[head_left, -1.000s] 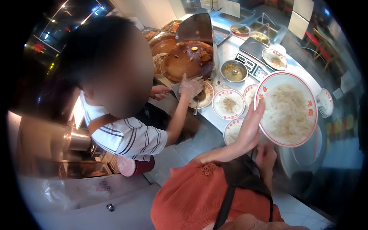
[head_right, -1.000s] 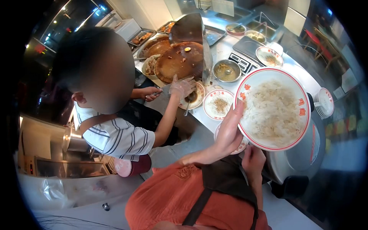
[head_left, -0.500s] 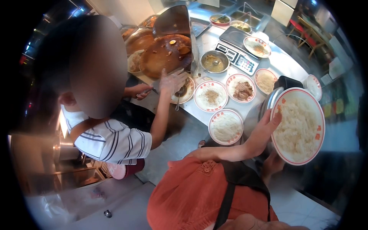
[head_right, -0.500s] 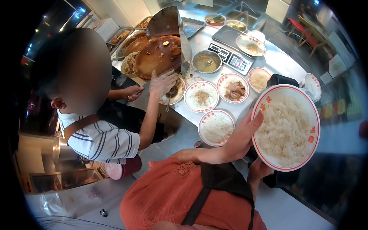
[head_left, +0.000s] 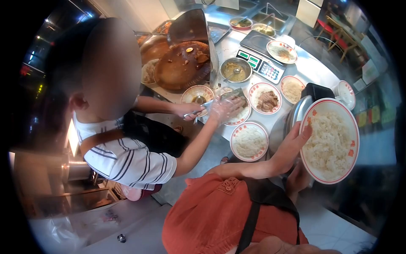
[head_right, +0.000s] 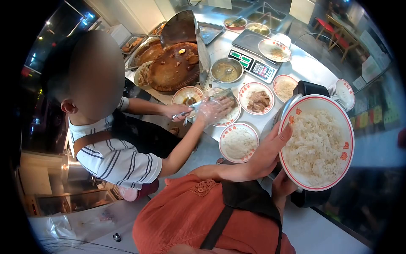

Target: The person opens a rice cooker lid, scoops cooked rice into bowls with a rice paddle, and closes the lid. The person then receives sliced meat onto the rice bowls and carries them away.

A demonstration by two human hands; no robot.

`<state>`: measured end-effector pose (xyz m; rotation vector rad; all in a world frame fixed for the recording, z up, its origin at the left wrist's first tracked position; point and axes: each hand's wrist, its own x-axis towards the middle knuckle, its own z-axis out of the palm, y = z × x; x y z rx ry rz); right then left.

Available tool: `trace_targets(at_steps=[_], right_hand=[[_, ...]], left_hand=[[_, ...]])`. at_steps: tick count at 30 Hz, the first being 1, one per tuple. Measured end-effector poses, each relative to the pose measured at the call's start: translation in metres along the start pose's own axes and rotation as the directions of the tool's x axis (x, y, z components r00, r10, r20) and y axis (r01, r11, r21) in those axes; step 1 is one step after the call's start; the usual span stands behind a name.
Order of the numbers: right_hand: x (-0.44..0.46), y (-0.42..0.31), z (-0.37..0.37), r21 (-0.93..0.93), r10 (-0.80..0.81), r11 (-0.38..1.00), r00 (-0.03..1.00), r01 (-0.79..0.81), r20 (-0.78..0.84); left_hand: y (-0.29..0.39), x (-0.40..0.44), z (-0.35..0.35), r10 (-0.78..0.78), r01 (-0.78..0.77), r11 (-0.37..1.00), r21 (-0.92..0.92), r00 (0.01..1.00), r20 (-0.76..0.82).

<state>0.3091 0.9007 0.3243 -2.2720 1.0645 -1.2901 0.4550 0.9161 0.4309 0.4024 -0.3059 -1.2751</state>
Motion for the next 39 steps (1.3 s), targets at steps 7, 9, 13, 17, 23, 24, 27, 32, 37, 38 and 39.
trace_targets(at_steps=[7, 9, 13, 17, 23, 24, 27, 32, 37, 38, 39], right_hand=[[0.011, -0.018, 0.000, -0.137, -0.090, 0.987, 0.996, 0.087, -0.020], [0.013, -0.024, -0.001, -0.139, -0.087, 0.986, 0.996, 0.087, 0.000], [0.012, -0.021, -0.002, -0.128, -0.088, 0.988, 0.996, 0.086, -0.007], [0.011, -0.021, -0.004, -0.137, -0.141, 0.981, 0.990, 0.138, -0.013], [0.002, -0.008, -0.002, -0.118, -0.168, 0.980, 0.985, 0.162, -0.047], [0.001, -0.006, -0.001, -0.112, -0.164, 0.981, 0.985, 0.157, -0.054], [-0.004, 0.008, 0.001, -0.105, -0.154, 0.983, 0.988, 0.150, -0.029], [-0.005, 0.018, 0.006, -0.111, -0.163, 0.981, 0.986, 0.158, -0.037], [-0.004, 0.011, 0.005, -0.147, -0.200, 0.971, 0.978, 0.191, -0.055], [-0.006, 0.014, 0.005, -0.162, -0.195, 0.970, 0.979, 0.183, -0.065], [-0.010, 0.018, 0.006, -0.139, -0.190, 0.973, 0.982, 0.186, -0.014]], left_hand=[[0.009, -0.003, 0.001, -0.027, 0.027, 1.000, -0.007, 0.999, -0.031], [0.012, -0.004, 0.003, -0.032, 0.031, 0.999, -0.026, 0.999, -0.027], [0.006, -0.003, -0.001, -0.030, 0.029, 0.999, -0.025, 0.999, -0.016], [0.002, -0.008, 0.002, -0.018, 0.018, 1.000, -0.005, 1.000, -0.023], [-0.010, -0.013, -0.002, 0.034, -0.034, 0.999, 0.019, 0.999, -0.008], [-0.011, -0.012, -0.003, 0.038, -0.038, 0.999, 0.014, 0.999, 0.001], [-0.015, -0.009, -0.005, 0.043, -0.043, 0.999, 0.001, 0.999, 0.007], [-0.022, -0.004, -0.015, 0.042, -0.042, 0.999, 0.019, 0.999, -0.011], [-0.018, -0.008, -0.018, 0.042, -0.042, 0.999, 0.004, 0.999, -0.023], [-0.016, -0.008, -0.018, 0.028, -0.028, 1.000, 0.002, 1.000, -0.011], [-0.014, -0.006, -0.020, 0.056, -0.056, 0.998, 0.013, 0.998, -0.019]])
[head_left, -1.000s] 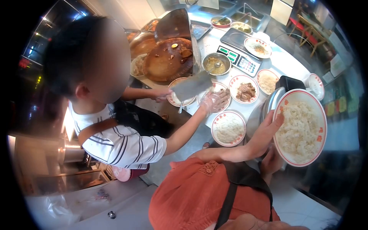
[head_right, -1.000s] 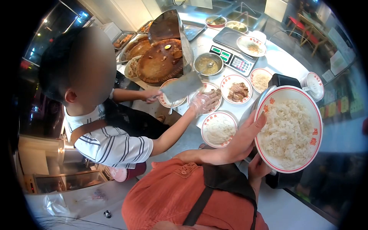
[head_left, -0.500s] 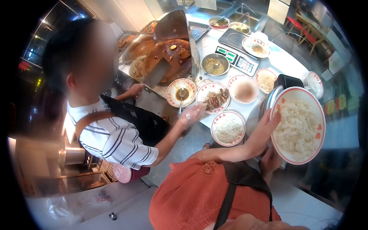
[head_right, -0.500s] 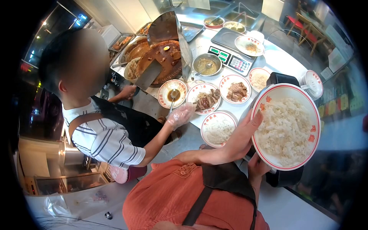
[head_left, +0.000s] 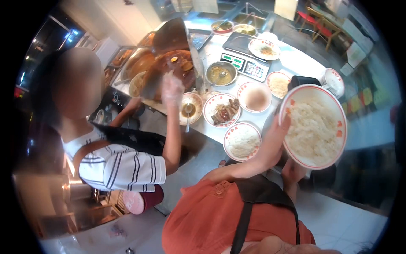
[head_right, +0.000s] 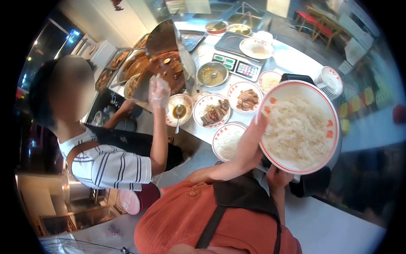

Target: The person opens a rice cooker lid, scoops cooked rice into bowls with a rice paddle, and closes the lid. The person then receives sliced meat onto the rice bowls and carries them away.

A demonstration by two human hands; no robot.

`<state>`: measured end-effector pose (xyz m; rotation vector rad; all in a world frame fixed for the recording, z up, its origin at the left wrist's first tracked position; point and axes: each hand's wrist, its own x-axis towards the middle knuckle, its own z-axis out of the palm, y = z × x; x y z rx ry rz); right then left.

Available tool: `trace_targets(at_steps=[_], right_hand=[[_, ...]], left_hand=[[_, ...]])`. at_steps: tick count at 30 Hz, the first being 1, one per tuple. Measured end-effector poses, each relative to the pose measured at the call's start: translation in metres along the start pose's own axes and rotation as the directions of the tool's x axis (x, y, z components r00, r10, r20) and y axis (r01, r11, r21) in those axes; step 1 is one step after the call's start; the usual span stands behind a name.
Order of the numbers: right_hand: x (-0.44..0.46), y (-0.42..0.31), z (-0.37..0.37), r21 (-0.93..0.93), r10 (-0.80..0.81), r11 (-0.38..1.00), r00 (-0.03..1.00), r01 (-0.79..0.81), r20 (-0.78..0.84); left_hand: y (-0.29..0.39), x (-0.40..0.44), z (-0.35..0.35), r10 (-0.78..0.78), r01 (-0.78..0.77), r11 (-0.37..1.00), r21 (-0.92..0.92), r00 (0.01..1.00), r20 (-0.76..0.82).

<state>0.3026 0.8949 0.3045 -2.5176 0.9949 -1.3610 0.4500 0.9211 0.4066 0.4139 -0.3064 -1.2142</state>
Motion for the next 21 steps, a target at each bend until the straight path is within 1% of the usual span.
trace_targets(at_steps=[1, 2, 3, 5, 6, 7, 9, 10, 11, 12, 13, 14, 15, 17, 18, 19, 20, 21], right_hand=[[0.001, -0.001, -0.003, 0.019, 0.001, 1.000, 0.999, -0.002, 0.050], [0.005, -0.005, -0.004, 0.000, -0.036, 0.999, 0.999, 0.036, -0.004], [0.008, -0.009, -0.008, -0.030, -0.020, 0.999, 1.000, 0.019, -0.020], [0.014, -0.019, -0.013, 0.073, 0.024, 0.997, 1.000, -0.023, -0.012], [0.020, -0.029, -0.014, 0.177, 0.053, 0.983, 0.996, -0.039, -0.077], [0.023, -0.038, -0.018, 0.168, 0.068, 0.984, 0.994, -0.053, -0.089], [0.025, -0.053, -0.027, 0.337, 0.025, 0.941, 1.000, -0.021, -0.006], [0.023, -0.058, -0.025, 0.416, 0.001, 0.909, 0.999, -0.020, 0.046], [0.018, -0.061, -0.019, 0.410, 0.014, 0.912, 0.999, -0.027, 0.036], [0.011, -0.063, -0.008, 0.564, 0.054, 0.812, 0.981, -0.150, 0.184], [0.003, -0.065, 0.006, 0.680, 0.061, 0.676, 0.942, -0.282, 0.330], [-0.003, -0.069, 0.024, 0.707, 0.205, 0.499, 0.862, -0.500, 0.465], [-0.008, -0.070, 0.046, 0.684, 0.304, 0.279, 0.738, -0.674, 0.603], [-0.016, -0.050, 0.105, 0.638, 0.415, 0.259, 0.680, -0.725, 0.604], [-0.018, -0.035, 0.132, 0.643, 0.412, 0.255, 0.683, -0.722, 0.603], [-0.020, -0.023, 0.159, 0.638, 0.546, 0.045, 0.553, -0.769, 0.629], [-0.021, -0.011, 0.187, 0.624, 0.639, -0.169, 0.397, -0.763, 0.659], [-0.027, 0.008, 0.217, 0.632, 0.630, -0.170, 0.410, -0.756, 0.660]], left_hand=[[0.001, 0.001, -0.003, 0.024, -0.024, 1.000, 0.009, 1.000, -0.006], [0.004, 0.002, -0.008, -0.003, 0.004, 1.000, 0.015, 0.998, -0.068], [0.011, 0.002, -0.007, 0.005, -0.006, 1.000, -0.014, 0.998, -0.064], [0.022, 0.004, -0.019, 0.056, -0.053, 0.998, 0.044, 0.996, -0.072], [0.031, 0.005, -0.022, 0.108, -0.100, 0.991, 0.090, 0.991, -0.083], [0.040, 0.005, -0.025, 0.160, -0.146, 0.980, 0.137, 0.983, -0.093], [0.059, 0.004, -0.031, 0.239, -0.219, 0.958, 0.187, 0.967, -0.091], [0.068, 0.002, -0.034, 0.261, -0.235, 0.953, 0.194, 0.957, -0.124], [0.077, 0.000, -0.037, 0.285, -0.251, 0.946, 0.204, 0.946, -0.157], [0.085, -0.004, -0.039, 0.324, -0.288, 0.931, 0.225, 0.935, -0.144], [0.092, -0.007, -0.041, 0.364, -0.325, 0.913, 0.246, 0.922, -0.130], [0.098, -0.009, -0.041, 0.416, -0.362, 0.890, 0.279, 0.894, -0.169], [0.104, -0.013, -0.043, 0.416, -0.353, 0.890, 0.287, 0.888, -0.196], [0.109, -0.007, -0.066, 0.499, -0.447, 0.853, 0.268, 0.850, -0.168], [0.109, -0.006, -0.073, 0.502, -0.450, 0.850, 0.273, 0.849, -0.164], [0.110, -0.007, -0.079, 0.508, -0.453, 0.850, 0.268, 0.841, -0.188], [0.110, -0.007, -0.083, 0.517, -0.461, 0.847, 0.263, 0.830, -0.209], [0.108, -0.006, -0.085, 0.528, -0.473, 0.840, 0.268, 0.826, -0.197]])
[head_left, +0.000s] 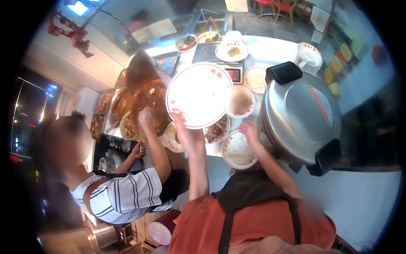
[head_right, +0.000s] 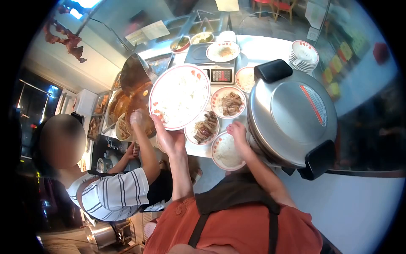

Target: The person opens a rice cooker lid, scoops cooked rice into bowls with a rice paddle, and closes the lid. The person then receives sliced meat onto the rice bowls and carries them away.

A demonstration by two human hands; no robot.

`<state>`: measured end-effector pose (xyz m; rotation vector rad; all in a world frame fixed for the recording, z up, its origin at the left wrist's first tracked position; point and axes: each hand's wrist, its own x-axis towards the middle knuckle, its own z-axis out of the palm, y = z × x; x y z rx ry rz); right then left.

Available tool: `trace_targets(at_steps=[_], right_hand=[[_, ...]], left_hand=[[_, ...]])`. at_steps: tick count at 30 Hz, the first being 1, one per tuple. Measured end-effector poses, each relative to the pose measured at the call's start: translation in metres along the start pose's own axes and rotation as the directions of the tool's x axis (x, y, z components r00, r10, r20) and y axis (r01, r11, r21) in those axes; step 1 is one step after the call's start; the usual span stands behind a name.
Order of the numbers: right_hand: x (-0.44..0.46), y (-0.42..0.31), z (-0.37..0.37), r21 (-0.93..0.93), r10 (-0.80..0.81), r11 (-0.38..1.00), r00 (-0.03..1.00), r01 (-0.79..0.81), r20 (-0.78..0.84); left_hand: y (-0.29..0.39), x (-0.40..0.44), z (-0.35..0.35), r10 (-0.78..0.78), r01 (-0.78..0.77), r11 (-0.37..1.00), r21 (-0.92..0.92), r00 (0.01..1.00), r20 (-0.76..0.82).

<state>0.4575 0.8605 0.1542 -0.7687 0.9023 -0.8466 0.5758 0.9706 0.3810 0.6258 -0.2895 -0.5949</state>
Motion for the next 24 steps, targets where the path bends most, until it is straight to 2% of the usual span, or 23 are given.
trace_targets(at_steps=[2, 3, 5, 8, 9, 10, 14, 15, 18, 19, 24], right_hand=[[0.054, 0.026, -0.016, 0.058, 0.122, 0.992, 0.988, -0.117, -0.098], [0.066, 0.027, -0.014, 0.072, 0.107, 0.992, 0.991, -0.101, -0.084], [0.086, 0.029, -0.014, 0.163, 0.197, 0.973, 0.953, -0.162, -0.229], [0.091, 0.030, -0.017, 0.230, 0.113, 0.971, 0.976, -0.068, -0.186], [0.094, 0.028, -0.026, 0.277, 0.125, 0.957, 0.984, -0.086, -0.126], [0.096, 0.029, -0.030, 0.316, 0.129, 0.946, 0.981, -0.077, -0.147], [0.102, 0.031, -0.033, 0.267, 0.046, 0.964, 0.988, -0.006, -0.145], [0.102, 0.029, -0.031, 0.235, 0.004, 0.972, 0.991, 0.028, -0.135], [0.097, 0.030, -0.035, 0.288, -0.075, 0.952, 0.991, 0.105, -0.113], [0.089, 0.025, -0.032, 0.268, -0.086, 0.957, 0.990, 0.112, -0.109], [0.041, -0.002, -0.035, 0.244, -0.129, 0.961, 0.991, 0.132, -0.028]], left_hand=[[-0.005, -0.002, -0.001, -0.035, 0.039, 0.998, 0.047, 0.996, -0.076], [-0.009, -0.001, -0.008, -0.043, 0.048, 0.997, 0.060, 0.995, -0.087], [-0.018, -0.002, -0.017, -0.065, 0.073, 0.994, 0.087, 0.994, -0.088], [-0.042, 0.002, -0.049, -0.116, 0.137, 0.975, 0.174, 0.985, -0.125], [-0.054, 0.002, -0.048, -0.127, 0.157, 0.968, 0.194, 0.979, -0.161], [-0.061, 0.003, -0.052, -0.142, 0.181, 0.961, 0.208, 0.971, -0.192], [-0.076, 0.033, -0.088, -0.229, 0.242, 0.941, 0.236, 0.970, -0.083], [-0.078, 0.040, -0.083, -0.196, 0.223, 0.949, 0.223, 0.971, -0.137], [-0.090, 0.060, -0.087, -0.147, 0.170, 0.955, 0.244, 0.983, -0.109], [-0.091, 0.069, -0.089, -0.129, 0.135, 0.961, 0.241, 0.991, -0.042], [-0.106, 0.107, -0.098, -0.058, 0.089, 0.948, 0.305, 0.992, -0.110]])
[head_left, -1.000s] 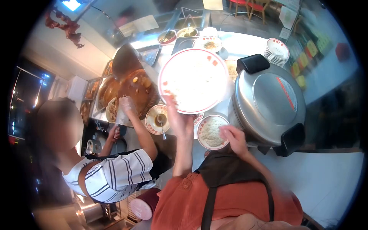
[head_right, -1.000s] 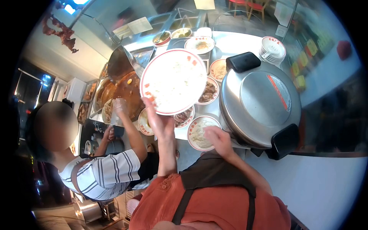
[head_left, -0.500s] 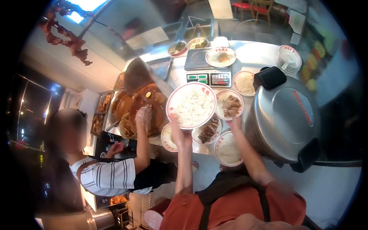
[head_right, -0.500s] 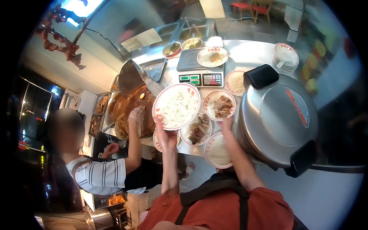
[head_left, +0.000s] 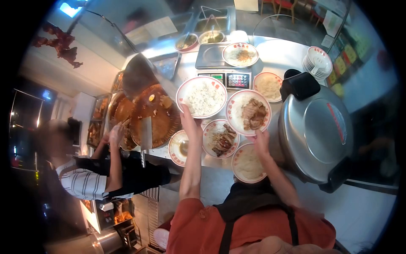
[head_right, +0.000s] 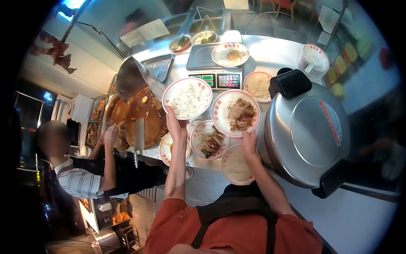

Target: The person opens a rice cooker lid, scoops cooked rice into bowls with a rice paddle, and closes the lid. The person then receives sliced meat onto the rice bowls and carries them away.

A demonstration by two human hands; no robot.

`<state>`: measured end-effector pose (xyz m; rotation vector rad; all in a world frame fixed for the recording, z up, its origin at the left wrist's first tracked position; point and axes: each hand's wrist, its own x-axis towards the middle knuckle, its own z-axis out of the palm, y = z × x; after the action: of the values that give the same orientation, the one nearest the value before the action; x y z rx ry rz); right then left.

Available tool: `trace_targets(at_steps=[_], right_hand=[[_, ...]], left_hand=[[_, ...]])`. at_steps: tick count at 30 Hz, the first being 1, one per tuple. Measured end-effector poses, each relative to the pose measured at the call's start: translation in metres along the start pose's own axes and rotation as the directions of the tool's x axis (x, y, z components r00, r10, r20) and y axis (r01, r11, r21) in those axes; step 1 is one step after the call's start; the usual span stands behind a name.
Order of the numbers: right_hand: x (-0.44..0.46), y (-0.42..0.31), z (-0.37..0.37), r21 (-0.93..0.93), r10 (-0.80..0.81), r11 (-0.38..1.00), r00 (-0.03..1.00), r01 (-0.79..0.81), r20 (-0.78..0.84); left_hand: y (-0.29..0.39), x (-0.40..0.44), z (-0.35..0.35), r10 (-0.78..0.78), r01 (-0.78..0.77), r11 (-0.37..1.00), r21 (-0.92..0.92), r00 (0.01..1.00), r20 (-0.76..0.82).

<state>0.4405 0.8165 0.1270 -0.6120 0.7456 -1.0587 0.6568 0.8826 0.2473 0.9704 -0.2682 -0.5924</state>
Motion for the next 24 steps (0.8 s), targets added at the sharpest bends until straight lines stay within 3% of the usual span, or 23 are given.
trace_targets(at_steps=[2, 4, 6, 8, 10, 14, 16, 24], right_hand=[[-0.029, -0.010, -0.001, -0.130, 0.050, 0.990, 0.999, -0.050, 0.001], [-0.067, -0.031, 0.000, -0.075, 0.113, 0.991, 0.989, -0.106, 0.094], [-0.098, -0.046, -0.006, 0.002, 0.128, 0.992, 0.982, -0.130, 0.139], [-0.121, -0.059, -0.006, 0.000, 0.167, 0.986, 0.975, -0.169, 0.146], [-0.132, -0.059, -0.010, -0.003, 0.212, 0.977, 0.965, -0.214, 0.156], [-0.140, -0.060, -0.037, -0.054, 0.321, 0.947, 0.936, -0.317, 0.143], [-0.144, -0.062, -0.042, -0.106, 0.296, 0.952, 0.951, -0.286, 0.090], [-0.153, -0.063, -0.057, -0.174, 0.271, 0.950, 0.962, -0.260, 0.039]], left_hand=[[-0.005, 0.019, -0.001, 0.002, -0.001, 0.994, 0.107, 1.000, -0.014], [-0.013, 0.031, 0.002, 0.004, -0.003, 0.991, 0.134, 1.000, -0.003], [-0.034, 0.038, 0.005, -0.072, 0.071, 0.975, 0.212, 0.997, -0.002], [-0.051, 0.042, 0.011, -0.179, 0.165, 0.940, 0.299, 0.984, 0.022], [-0.086, 0.057, 0.010, -0.283, 0.249, 0.934, 0.257, 0.953, 0.103], [-0.145, 0.070, 0.014, -0.460, 0.384, 0.815, 0.433, 0.884, 0.082], [-0.160, 0.077, 0.013, -0.466, 0.334, 0.758, 0.560, 0.878, 0.107], [-0.179, 0.100, 0.016, -0.672, 0.434, 0.629, 0.645, 0.721, 0.171]])
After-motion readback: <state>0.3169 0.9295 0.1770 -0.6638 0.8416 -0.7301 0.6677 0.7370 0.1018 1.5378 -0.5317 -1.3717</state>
